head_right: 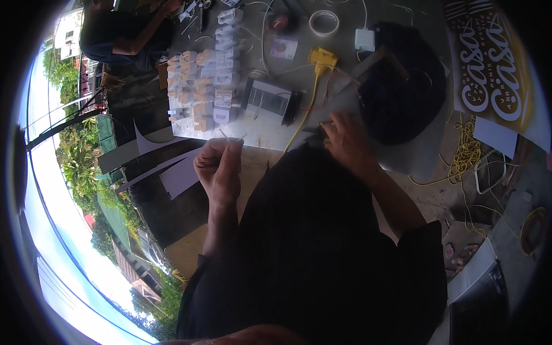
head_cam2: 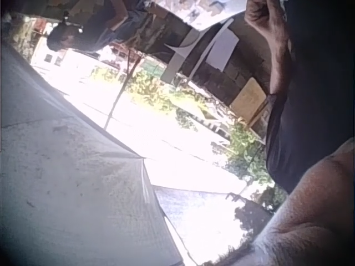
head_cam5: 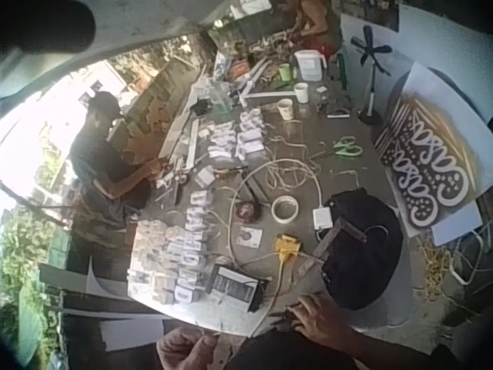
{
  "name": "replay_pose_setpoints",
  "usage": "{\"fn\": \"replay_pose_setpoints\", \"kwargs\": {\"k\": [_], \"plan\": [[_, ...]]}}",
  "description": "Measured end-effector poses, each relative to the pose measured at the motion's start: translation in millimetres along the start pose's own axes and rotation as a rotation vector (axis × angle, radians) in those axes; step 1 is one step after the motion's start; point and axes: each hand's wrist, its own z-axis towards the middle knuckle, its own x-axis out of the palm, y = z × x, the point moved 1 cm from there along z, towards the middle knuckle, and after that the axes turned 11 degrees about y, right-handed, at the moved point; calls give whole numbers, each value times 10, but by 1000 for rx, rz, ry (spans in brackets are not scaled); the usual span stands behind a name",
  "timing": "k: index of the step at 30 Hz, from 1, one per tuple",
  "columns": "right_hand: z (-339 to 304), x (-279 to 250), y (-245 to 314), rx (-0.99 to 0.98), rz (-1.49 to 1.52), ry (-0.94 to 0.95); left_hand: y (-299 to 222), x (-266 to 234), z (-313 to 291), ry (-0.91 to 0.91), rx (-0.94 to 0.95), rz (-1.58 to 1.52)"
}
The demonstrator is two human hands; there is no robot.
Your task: Wiring and preparing illuminated acrylic sign letters on a work table.
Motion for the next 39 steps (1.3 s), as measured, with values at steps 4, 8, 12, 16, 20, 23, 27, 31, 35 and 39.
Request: {"fn": "replay_pose_setpoints", "kwargs": {"k": [4,8,12,16,20,23,27,31,35,39], "plan": [[-33,427,-178,35,-183,16,46,25,13,-85,-17,-57],[8,551,-324,68,-217,21,97,-35,-51,-147,-5,-66],[43,589,-407,13,-311,71,178,-54,-78,-158,-10,-128],[63,459,-326,-58,-414,138,190,-66,-121,-192,4,-133],[104,484,-390,-187,-438,44,161,-93,-174,-185,4,-176],[116,384,-239,-107,-428,153,173,-225,-238,-193,39,-170],[22,76,-74,101,-91,254,204,-426,-377,-216,88,-215],[-174,29,-438,-22,389,276,205,-625,-527,-255,128,-284],[-210,-66,-38,210,899,308,351,-827,-479,-234,159,-342],[-65,-345,1202,46,889,265,155,-956,-575,-292,187,-325]]}}
